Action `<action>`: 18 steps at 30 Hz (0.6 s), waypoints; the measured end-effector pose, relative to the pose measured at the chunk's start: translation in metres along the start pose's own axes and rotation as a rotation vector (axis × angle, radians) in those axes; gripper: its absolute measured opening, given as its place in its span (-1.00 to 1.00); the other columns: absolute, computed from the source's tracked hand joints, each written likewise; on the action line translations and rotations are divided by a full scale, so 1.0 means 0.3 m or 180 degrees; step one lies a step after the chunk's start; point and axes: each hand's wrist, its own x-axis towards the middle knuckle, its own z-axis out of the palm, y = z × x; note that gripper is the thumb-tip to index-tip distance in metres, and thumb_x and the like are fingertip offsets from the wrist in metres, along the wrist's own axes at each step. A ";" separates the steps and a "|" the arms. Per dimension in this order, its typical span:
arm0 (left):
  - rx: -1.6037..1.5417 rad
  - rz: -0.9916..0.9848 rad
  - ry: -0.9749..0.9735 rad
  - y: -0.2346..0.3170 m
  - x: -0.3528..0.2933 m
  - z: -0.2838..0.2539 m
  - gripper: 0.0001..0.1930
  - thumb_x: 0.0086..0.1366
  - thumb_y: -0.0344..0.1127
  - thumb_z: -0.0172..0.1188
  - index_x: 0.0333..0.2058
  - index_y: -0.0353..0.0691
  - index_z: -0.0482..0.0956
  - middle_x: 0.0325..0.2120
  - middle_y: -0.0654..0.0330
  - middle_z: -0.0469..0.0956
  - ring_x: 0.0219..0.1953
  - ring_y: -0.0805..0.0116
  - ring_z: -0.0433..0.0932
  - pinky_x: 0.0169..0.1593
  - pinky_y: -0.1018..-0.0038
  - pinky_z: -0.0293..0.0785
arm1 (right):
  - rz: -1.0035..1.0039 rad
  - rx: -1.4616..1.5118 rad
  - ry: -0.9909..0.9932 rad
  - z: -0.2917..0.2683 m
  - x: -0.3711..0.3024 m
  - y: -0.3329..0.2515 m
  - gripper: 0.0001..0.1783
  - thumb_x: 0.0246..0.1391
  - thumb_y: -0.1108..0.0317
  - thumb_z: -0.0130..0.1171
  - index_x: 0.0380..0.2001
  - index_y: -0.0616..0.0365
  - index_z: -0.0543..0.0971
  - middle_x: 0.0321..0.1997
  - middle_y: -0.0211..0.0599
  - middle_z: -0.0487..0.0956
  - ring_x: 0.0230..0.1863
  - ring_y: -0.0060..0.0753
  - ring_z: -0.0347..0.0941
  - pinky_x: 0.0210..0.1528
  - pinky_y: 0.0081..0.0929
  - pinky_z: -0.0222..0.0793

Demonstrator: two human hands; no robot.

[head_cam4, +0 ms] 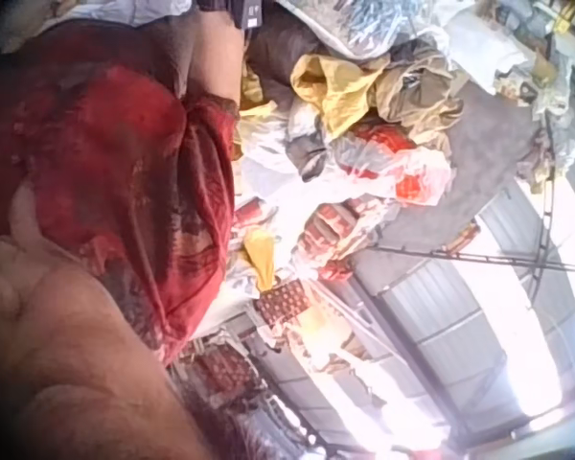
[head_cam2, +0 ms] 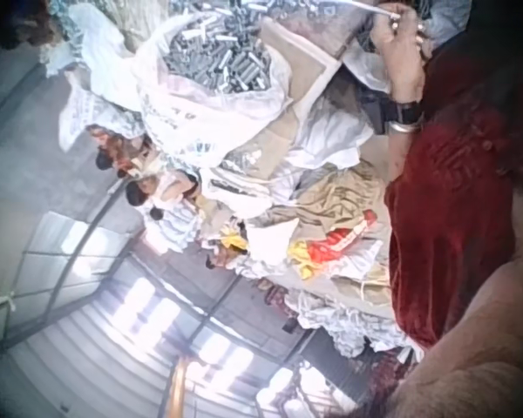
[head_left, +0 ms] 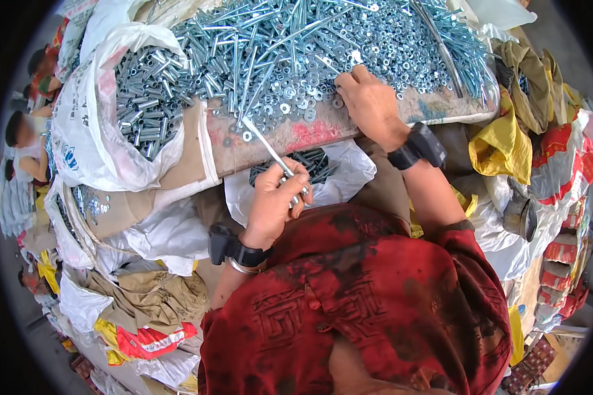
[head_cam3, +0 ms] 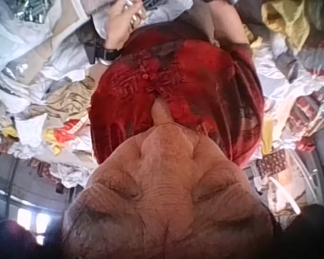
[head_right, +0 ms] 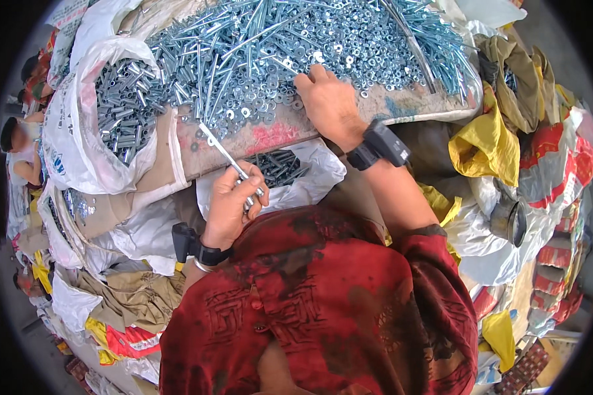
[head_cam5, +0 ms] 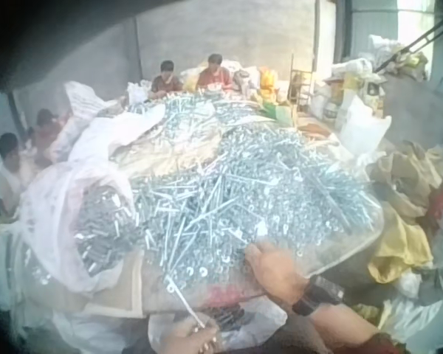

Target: The recorder is sorting and assembling metal bolts and washers from a large pile into a smaller bag.

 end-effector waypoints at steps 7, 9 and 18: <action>0.0249 0.0230 0.0115 -0.024 -0.001 -0.011 -0.88 0.37 -0.32 0.16 -0.29 -0.22 0.45 -0.61 0.22 0.50 -0.70 0.64 0.30 -0.66 0.70 0.11 | 0.0082 -0.0412 -0.0077 0.032 0.000 0.009 -0.92 0.07 0.40 0.07 -0.34 0.12 0.46 -0.27 -0.16 0.51 -0.27 -0.03 0.55 -0.34 -0.14 0.49; 0.0345 0.0264 0.0150 -0.015 -0.007 -0.018 -0.88 0.36 -0.32 0.17 -0.29 -0.23 0.46 -0.62 0.23 0.49 -0.71 0.65 0.30 -0.67 0.70 0.10 | 0.0134 -0.0318 0.0012 0.012 -0.006 -0.002 -0.92 0.07 0.39 0.08 -0.35 0.13 0.46 -0.27 -0.14 0.53 -0.28 -0.02 0.56 -0.34 -0.15 0.49; 0.0999 0.0622 0.0411 -0.017 -0.013 -0.051 -0.90 0.32 -0.35 0.23 -0.26 -0.23 0.59 -0.63 0.34 0.47 -0.66 0.70 0.37 -0.65 0.73 0.13 | -0.0005 -0.0503 -0.0652 0.002 -0.021 -0.075 -0.90 0.00 0.47 0.05 -0.37 0.25 0.48 -0.44 -0.05 0.59 -0.40 -0.02 0.61 -0.45 -0.16 0.52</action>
